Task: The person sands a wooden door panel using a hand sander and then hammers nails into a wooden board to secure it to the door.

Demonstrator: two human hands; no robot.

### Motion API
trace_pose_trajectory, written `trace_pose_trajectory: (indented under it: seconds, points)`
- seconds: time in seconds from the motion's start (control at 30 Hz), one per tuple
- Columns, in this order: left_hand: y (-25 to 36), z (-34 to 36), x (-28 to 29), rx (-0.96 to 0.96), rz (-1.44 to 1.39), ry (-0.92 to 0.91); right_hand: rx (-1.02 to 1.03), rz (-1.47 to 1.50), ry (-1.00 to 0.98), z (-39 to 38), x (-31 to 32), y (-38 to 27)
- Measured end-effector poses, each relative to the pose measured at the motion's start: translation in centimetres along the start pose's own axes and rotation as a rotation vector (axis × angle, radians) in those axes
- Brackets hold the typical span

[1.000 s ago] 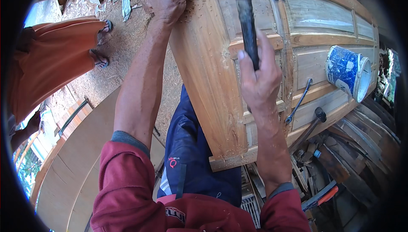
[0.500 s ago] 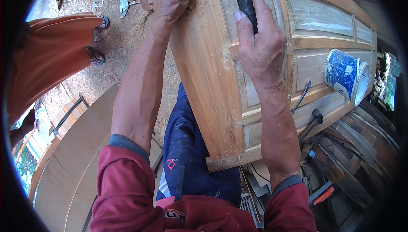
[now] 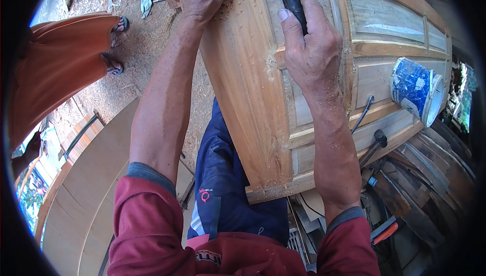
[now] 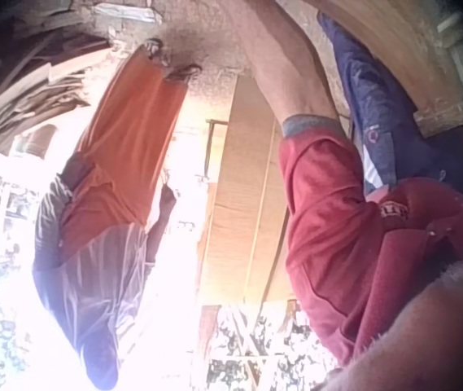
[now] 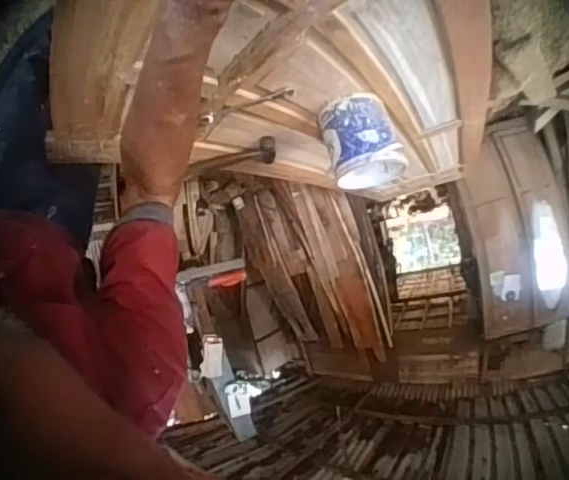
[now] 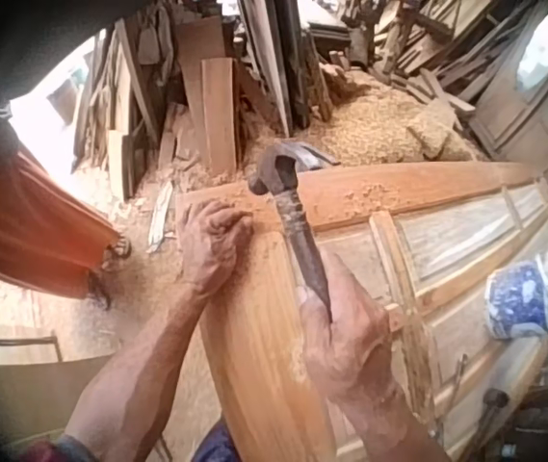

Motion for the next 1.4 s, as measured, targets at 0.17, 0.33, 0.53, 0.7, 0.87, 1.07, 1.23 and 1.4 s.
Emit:
trace_pose_trajectory:
  seconds: [0.17, 0.33, 0.53, 0.7, 0.87, 1.07, 1.23, 1.4]
  points:
    - [-0.2, -0.1, -0.3, -0.071, -0.020, 0.037, 0.127, -0.018, 0.067, 0.4, -0.2, 0.4]
    - [-0.1, 0.0, -0.1, -0.068, -0.097, -0.001, 0.160, -0.109, -0.029, -0.9, -0.8, 1.8]
    - [-0.1, -0.2, -0.1, -0.048, -0.143, -0.016, 0.265, -0.116, 0.005, -0.5, -0.4, 1.8]
    - [0.2, 0.0, -0.3, -0.065, -0.185, -0.036, 0.251, -0.252, -0.105, -0.2, -1.2, 3.1]
    - [0.4, -0.1, 0.1, -0.044, -0.167, -0.037, 0.328, -0.130, 0.202, -0.4, -0.2, 1.9]
    - [-1.6, -1.0, -0.3, -0.030, -0.008, -0.031, 0.309, -0.122, 0.074, 0.1, 0.2, 0.4]
    - [-2.1, -1.4, -0.1, 0.136, -0.274, 0.454, 0.242, -0.376, -0.227, 0.0, -1.8, 2.0]
    - [-2.4, -1.7, 1.3, 0.279, -0.263, 0.568, 0.216, -0.115, 0.045, 0.6, 0.0, -1.1]
Point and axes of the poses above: each hand's wrist, its own z-axis towards the middle knuckle, its own x-axis out of the back of the hand, y = z × x, the point moved 2 cm from there along z, towards the middle knuckle, and after that the axes turned 13 degrees about -z, right-handed, at the moved point
